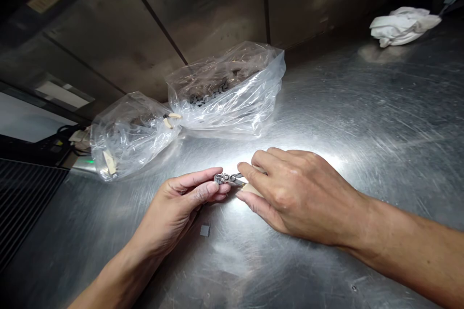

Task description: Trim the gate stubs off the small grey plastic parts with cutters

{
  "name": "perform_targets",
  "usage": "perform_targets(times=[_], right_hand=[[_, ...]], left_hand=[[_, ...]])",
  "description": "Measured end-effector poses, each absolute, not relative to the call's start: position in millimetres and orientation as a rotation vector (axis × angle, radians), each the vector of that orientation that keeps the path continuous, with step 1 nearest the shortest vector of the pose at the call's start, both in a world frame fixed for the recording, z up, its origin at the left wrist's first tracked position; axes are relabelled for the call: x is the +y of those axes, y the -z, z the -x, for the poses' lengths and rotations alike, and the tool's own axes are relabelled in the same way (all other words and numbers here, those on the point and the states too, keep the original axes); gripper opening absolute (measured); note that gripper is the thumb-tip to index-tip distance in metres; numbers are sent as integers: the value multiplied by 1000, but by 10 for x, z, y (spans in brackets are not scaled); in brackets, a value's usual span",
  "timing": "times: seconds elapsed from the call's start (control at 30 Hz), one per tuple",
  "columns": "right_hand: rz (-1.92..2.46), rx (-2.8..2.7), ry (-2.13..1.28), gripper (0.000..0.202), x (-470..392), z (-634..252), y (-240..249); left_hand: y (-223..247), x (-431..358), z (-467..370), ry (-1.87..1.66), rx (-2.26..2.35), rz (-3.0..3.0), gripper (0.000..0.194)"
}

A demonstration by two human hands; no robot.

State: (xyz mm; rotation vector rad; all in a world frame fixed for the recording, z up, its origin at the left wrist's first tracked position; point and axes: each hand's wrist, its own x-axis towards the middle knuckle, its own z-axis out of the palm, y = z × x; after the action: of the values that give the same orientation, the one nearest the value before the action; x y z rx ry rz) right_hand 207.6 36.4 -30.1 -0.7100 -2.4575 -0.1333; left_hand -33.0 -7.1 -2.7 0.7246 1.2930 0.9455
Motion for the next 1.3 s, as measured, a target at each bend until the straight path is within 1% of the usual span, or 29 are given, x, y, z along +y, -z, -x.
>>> perform_targets(times=[0.23,0.5,0.97,1.07,1.2,1.3], right_hand=[[694,-2456,140,28,366,-2077,299],[668,-2480,150,23,374,-2084,265],[615,-2481,98,23,376,-2086,279],[627,-2464,90,25,385,-2091,282],[698,-2431,165,26,409,-2117,295],[689,-2427,131,26,411,-2128,301]], left_hand=[[35,-74,338,-930,1312,-736,35],[24,-87,347,-917,1334,-750,38],[43,-77,339,-947,1257,-759,25],[52,-77,354,-971,1232,-766,25],[47,-79,373,-988,1209,-741,26],[46,-79,377,-989,1205,-699,29]])
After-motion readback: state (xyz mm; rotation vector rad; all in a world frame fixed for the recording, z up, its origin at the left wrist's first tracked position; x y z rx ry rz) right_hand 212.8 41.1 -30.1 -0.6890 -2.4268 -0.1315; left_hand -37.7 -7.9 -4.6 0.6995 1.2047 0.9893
